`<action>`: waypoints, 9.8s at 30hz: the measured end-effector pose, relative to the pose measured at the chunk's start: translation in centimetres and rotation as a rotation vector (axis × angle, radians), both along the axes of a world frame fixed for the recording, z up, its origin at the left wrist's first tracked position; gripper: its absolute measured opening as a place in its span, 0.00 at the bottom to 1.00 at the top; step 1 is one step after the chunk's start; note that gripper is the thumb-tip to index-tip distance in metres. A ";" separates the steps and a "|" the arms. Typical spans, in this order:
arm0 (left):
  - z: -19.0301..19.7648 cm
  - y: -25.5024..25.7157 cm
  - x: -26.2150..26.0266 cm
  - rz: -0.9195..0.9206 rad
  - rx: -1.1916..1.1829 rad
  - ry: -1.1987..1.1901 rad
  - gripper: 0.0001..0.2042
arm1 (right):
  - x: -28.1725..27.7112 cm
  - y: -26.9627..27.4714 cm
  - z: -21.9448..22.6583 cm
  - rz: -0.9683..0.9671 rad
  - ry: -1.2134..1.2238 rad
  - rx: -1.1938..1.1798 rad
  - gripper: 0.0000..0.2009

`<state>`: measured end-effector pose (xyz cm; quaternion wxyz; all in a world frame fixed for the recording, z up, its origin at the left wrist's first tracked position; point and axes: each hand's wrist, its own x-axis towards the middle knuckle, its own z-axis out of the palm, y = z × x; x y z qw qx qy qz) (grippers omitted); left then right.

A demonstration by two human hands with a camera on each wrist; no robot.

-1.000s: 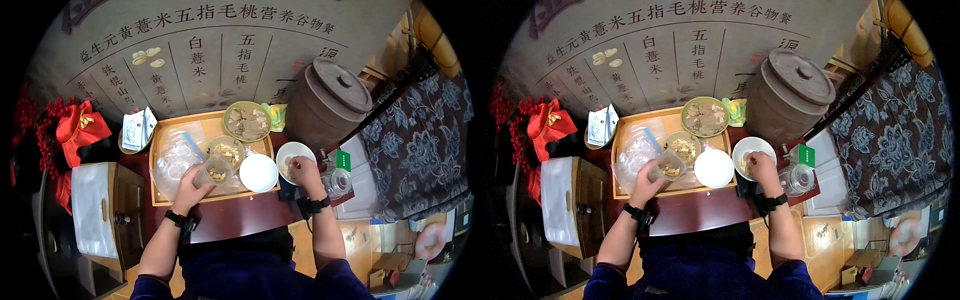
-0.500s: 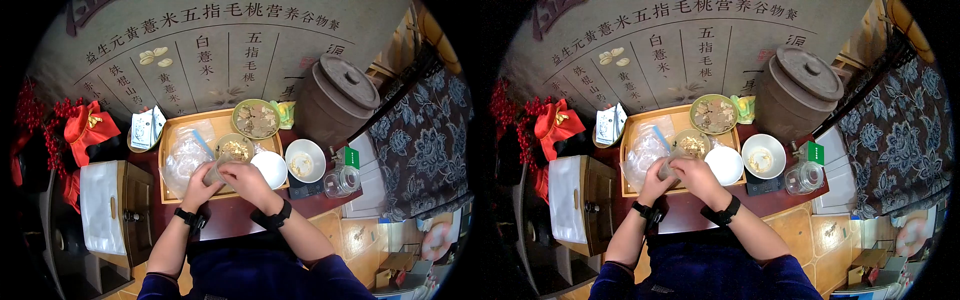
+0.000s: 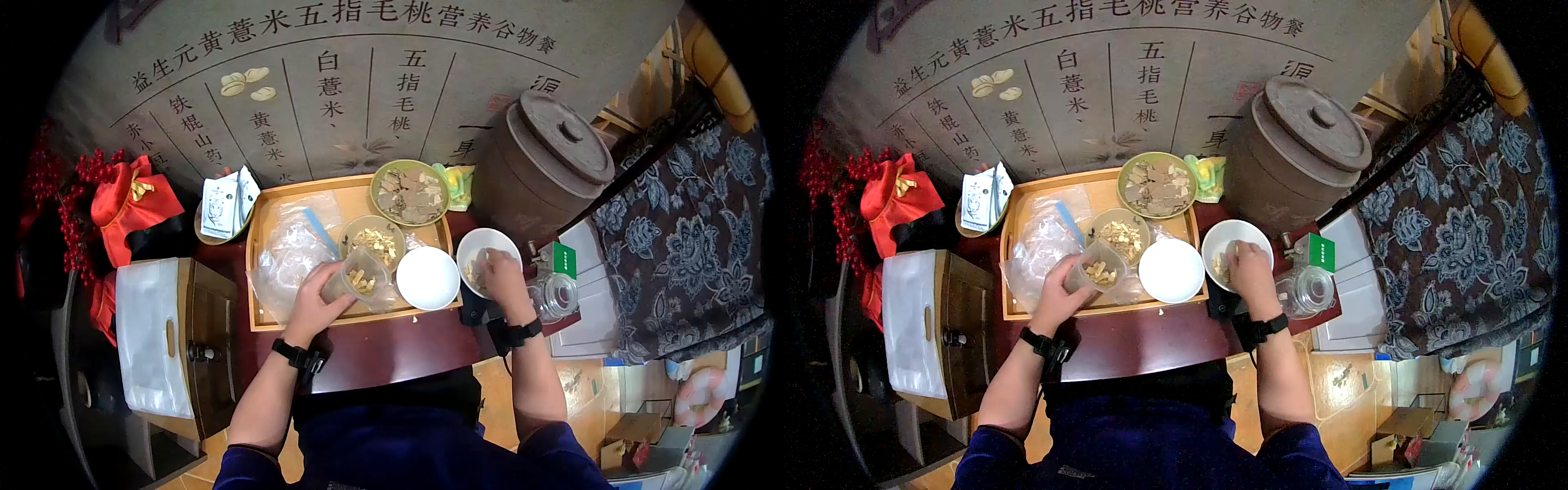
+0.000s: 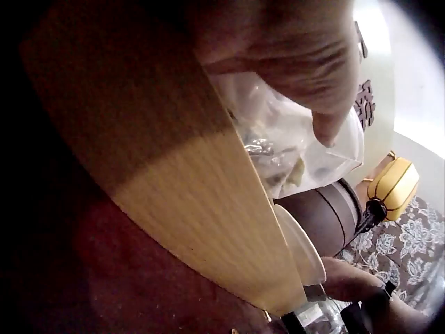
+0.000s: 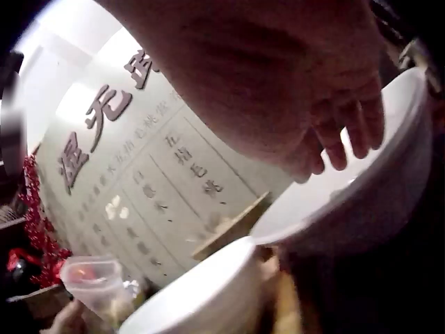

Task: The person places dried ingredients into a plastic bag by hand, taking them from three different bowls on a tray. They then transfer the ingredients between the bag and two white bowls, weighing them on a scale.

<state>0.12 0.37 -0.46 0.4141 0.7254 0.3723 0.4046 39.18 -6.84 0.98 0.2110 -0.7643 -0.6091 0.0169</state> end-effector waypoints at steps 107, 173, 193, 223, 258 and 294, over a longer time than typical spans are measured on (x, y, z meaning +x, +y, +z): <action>0.0 -0.1 0.0 -0.004 -0.013 -0.038 0.25 | -0.5 1.0 0.6 0.248 0.026 -0.163 0.07; 0.4 -0.2 0.0 0.002 -0.019 -0.008 0.24 | -14.8 3.1 7.9 0.614 0.599 0.155 0.06; -0.1 0.2 -0.1 -0.016 0.005 -0.052 0.25 | -12.6 -6.1 2.7 0.618 0.078 -0.256 0.12; -2.0 1.0 -1.6 0.259 -0.218 -0.572 0.26 | -22.7 2.2 -0.2 0.486 -0.025 -0.102 0.05; -1.0 0.2 -1.2 0.115 -0.080 -0.178 0.27 | -20.9 3.0 10.7 0.649 0.217 0.475 0.09; 9.4 -1.5 0.0 0.081 -0.149 -0.343 0.04 | -16.8 2.1 9.0 0.444 1.396 0.174 0.08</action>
